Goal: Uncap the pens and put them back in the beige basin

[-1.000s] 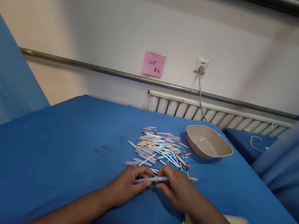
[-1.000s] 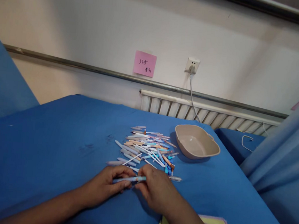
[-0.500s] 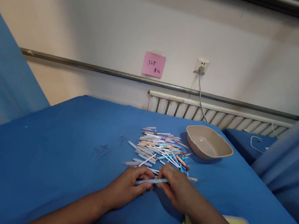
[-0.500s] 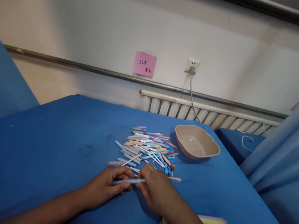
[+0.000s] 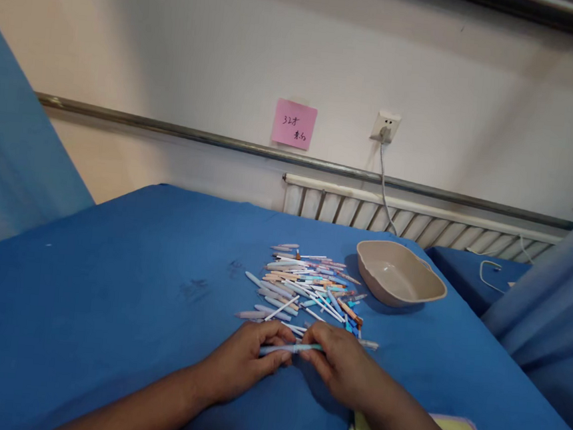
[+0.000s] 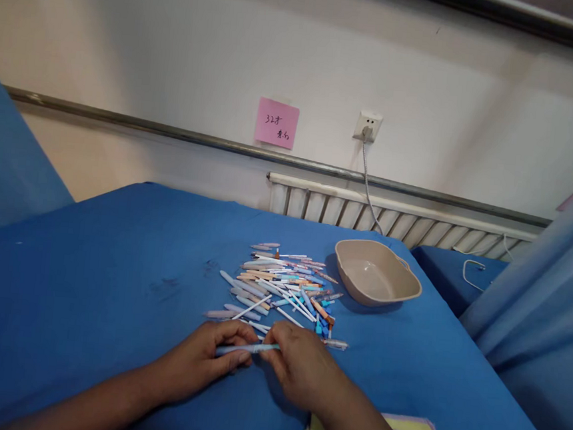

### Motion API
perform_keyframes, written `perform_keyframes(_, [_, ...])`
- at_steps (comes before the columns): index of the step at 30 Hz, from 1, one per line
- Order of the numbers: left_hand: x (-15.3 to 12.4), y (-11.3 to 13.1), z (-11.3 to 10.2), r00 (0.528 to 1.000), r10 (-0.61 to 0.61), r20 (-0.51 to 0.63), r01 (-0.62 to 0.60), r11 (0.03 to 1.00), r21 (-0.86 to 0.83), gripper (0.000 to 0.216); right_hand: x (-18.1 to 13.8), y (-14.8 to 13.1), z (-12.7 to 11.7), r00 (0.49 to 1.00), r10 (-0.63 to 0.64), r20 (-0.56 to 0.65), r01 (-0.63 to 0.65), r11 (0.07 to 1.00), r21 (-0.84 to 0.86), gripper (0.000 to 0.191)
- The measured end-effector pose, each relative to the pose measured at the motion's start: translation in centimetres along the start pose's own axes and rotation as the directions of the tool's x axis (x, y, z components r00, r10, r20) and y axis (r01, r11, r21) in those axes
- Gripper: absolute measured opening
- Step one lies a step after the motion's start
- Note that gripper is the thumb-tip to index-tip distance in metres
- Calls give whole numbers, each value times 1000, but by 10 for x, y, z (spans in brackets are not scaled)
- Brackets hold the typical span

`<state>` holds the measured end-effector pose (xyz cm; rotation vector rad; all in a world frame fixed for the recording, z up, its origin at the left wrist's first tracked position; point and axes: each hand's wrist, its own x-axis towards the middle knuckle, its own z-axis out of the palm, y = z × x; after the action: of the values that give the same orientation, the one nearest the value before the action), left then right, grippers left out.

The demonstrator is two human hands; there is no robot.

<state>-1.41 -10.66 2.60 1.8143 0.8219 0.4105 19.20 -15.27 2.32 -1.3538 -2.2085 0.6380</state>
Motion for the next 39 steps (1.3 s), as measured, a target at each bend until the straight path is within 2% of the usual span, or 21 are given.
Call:
perform_keyframes(3, [0,0,0,1000,-7,1,7,1000,5,20,1,0,-1,999,-21,41,22,1000,-22,19])
perform_keyframes(6, [1,0,-1,1000,14,-6,-14,1000,25,19,1,-1,0,1000,2,-10,-2,999,32,11])
perform_keyframes(9, [1,0,-2,1000,29,-5,-29,999,29,19,0,0,2,998,19,-60,-15,997,70,19])
perform_keyframes(14, [1,0,-1,1000,25,9,-25,999,33,18,0,0,-1,1000,-6,-8,6,1000,-2,6])
perform_keyframes(19, [0,-1,-2,999,42,-4,-41,994,105,18,1,-1,-3,999,8,37,-6,999,-48,13])
perform_keyframes(24, [-1,1,-2,994,113,9,-112,966,235,19,1,-9,-1,1000,6,20,-6,999,40,11])
perform_keyframes(26, [-2,2,-3,992,124,29,-128,958,258,18,1,-9,-4,1000,14,-9,-13,995,95,10])
perform_keyframes(29, [-1,3,-5,995,98,2,-95,959,268,20,2,2,-15,984,97,-152,-83,992,95,13])
perform_keyframes(31, [1,3,-6,998,59,-26,-51,972,228,23,2,16,-24,949,163,-268,-150,986,67,15])
perform_keyframes(33, [3,2,-8,999,13,-37,-7,988,152,26,0,29,-31,937,198,-288,-185,980,72,18])
perform_keyframes(36, [5,0,-8,999,-19,-51,22,997,76,26,-5,38,-35,965,207,-159,-193,976,99,17])
perform_keyframes(39, [7,-3,-8,997,-14,-75,19,997,78,29,-10,37,-36,973,232,-19,-229,970,77,15])
